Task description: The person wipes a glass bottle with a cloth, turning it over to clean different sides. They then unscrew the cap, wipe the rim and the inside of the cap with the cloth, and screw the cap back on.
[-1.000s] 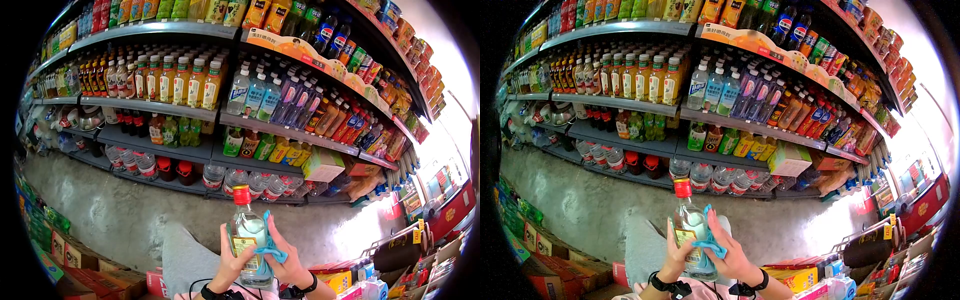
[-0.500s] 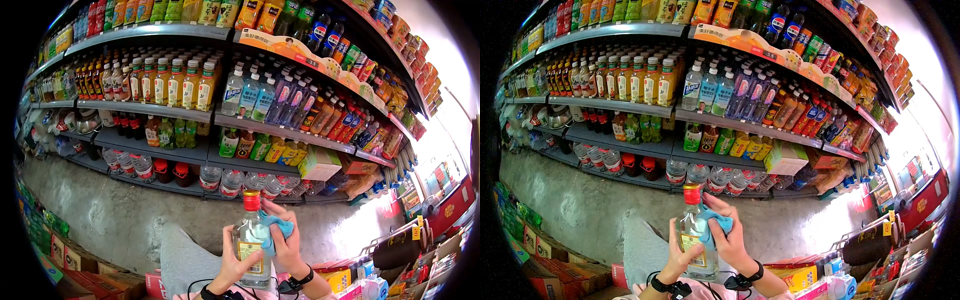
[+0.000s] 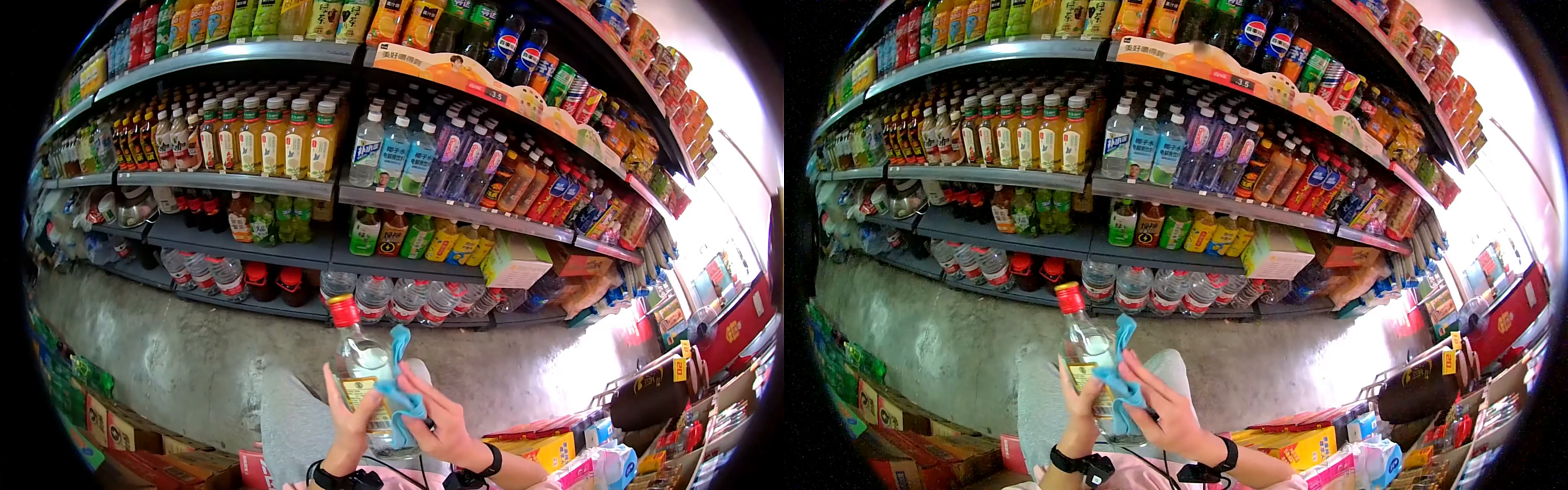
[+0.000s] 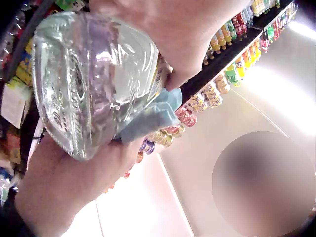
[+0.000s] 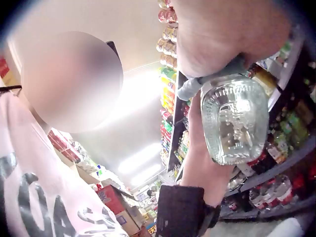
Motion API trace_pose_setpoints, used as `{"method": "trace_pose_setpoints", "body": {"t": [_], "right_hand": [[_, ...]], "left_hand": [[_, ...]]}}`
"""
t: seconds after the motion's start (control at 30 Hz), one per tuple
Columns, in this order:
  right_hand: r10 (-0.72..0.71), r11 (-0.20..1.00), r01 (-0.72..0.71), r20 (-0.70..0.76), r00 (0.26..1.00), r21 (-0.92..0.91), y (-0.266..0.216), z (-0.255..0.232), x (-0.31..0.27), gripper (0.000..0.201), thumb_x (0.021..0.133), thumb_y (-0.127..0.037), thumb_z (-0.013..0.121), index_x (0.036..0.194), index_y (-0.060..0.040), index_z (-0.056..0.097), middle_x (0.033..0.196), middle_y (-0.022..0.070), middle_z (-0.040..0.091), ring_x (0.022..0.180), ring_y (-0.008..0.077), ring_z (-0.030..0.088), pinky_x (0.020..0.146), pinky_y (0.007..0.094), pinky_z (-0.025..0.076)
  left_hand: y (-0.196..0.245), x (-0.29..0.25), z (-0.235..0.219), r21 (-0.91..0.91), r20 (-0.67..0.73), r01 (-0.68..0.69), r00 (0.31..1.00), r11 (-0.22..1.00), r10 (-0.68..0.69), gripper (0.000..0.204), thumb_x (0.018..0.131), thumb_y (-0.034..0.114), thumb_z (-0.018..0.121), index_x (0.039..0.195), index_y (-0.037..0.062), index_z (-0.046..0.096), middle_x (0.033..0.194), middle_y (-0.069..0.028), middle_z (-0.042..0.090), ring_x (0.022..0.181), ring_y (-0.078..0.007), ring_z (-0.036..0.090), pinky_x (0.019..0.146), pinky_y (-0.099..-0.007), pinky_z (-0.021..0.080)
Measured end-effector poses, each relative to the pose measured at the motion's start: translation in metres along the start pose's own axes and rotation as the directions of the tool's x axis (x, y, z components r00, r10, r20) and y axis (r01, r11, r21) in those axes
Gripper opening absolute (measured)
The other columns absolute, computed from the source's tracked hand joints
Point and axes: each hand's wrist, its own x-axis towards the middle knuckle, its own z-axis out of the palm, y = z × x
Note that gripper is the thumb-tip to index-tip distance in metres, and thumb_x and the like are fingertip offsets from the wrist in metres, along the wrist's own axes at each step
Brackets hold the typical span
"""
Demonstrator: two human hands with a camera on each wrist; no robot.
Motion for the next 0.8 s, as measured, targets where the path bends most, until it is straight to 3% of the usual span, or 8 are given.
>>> {"method": "trace_pose_setpoints", "body": {"t": [0.1,0.13,0.27,0.4,0.57,0.7,0.77,0.8], "right_hand": [[-0.007,1.0,0.006,0.05,0.999,0.018,0.004,0.002,-0.011,0.056,0.077,0.009,0.062,0.131,0.0009,0.053,0.142,0.0178,0.045,0.132,0.0297,0.044,0.107,0.0346,0.039],[-0.032,0.999,0.03,0.108,0.994,0.016,0.009,0.001,-0.017,0.059,0.074,0.01,0.061,0.131,-0.0004,0.054,0.141,0.0167,0.047,0.132,0.0291,0.045,0.107,0.0348,0.04],[-0.073,0.995,0.056,0.222,0.972,0.08,0.015,-0.003,-0.025,0.065,0.067,0.013,0.059,0.13,-0.0038,0.055,0.138,0.0131,0.051,0.13,0.0274,0.047,0.106,0.0353,0.042],[-0.078,0.993,0.052,0.25,0.965,0.106,0.022,-0.005,-0.029,0.068,0.067,0.013,0.06,0.132,-0.0042,0.053,0.137,0.0121,0.052,0.129,0.0272,0.048,0.104,0.0337,0.044],[-0.058,0.993,0.035,0.213,0.975,0.11,0.019,0.0,-0.034,0.077,0.071,0.012,0.061,0.143,-0.0012,0.038,0.146,0.0148,0.041,0.136,0.0298,0.039,0.107,0.036,0.039],[0.03,0.994,-0.052,0.219,0.975,0.095,0.018,-0.001,-0.029,0.077,0.076,0.009,0.061,0.146,-0.0004,0.031,0.152,0.0191,0.03,0.14,0.0336,0.031,0.11,0.0376,0.033],[-0.133,0.991,0.131,0.14,0.981,0.028,0.02,-0.003,-0.023,0.076,0.079,0.006,0.06,0.148,-0.0013,0.027,0.153,0.024,0.024,0.141,0.0372,0.027,0.112,0.0373,0.028],[-0.134,0.991,0.131,0.141,0.981,0.027,0.018,-0.005,-0.02,0.076,0.079,0.006,0.06,0.148,-0.0013,0.027,0.153,0.024,0.024,0.141,0.0372,0.027,0.112,0.0373,0.028]], "left_hand": [[0.009,0.007,-0.004,0.021,-0.068,-0.085,0.994,0.996,0.087,0.095,0.079,0.012,0.07,0.149,-0.0017,0.008,0.119,-0.0152,0.052,0.098,-0.0192,0.057,0.084,-0.0302,0.048],[0.011,0.012,-0.009,0.062,-0.033,-0.119,0.992,0.991,0.121,0.089,0.08,0.013,0.068,0.149,0.0009,0.013,0.122,-0.014,0.051,0.101,-0.0188,0.056,0.087,-0.0302,0.047],[0.023,0.012,-0.01,0.007,-0.111,-0.086,0.99,0.996,0.086,0.081,0.082,0.018,0.065,0.148,0.0059,0.019,0.128,-0.0091,0.048,0.108,-0.0184,0.053,0.093,-0.031,0.044],[0.022,0.014,-0.016,-0.034,-0.069,-0.06,0.996,0.998,0.057,0.076,0.083,0.021,0.065,0.145,0.0054,0.025,0.126,-0.0091,0.05,0.107,-0.0177,0.053,0.092,-0.0308,0.044],[0.025,0.007,-0.005,-0.022,-0.018,-0.037,0.999,0.999,0.037,0.067,0.083,0.025,0.066,0.138,0.0048,0.034,0.118,-0.0083,0.054,0.102,-0.0165,0.055,0.089,-0.0291,0.045],[0.021,-0.006,0.005,0.019,-0.009,0.004,1.0,1.0,-0.004,0.082,0.081,0.02,0.069,0.144,0.0016,0.019,0.119,-0.013,0.053,0.103,-0.0181,0.056,0.09,-0.0309,0.046],[0.02,-0.01,0.005,0.062,0.037,0.023,0.999,0.998,-0.026,0.085,0.081,0.018,0.07,0.144,0.0016,0.016,0.118,-0.0137,0.053,0.102,-0.0182,0.056,0.088,-0.0305,0.047],[0.019,-0.011,0.006,0.109,0.083,0.041,0.995,0.993,-0.05,0.088,0.08,0.017,0.07,0.145,0.0017,0.012,0.118,-0.0144,0.052,0.102,-0.0182,0.057,0.087,-0.0301,0.047]]}}
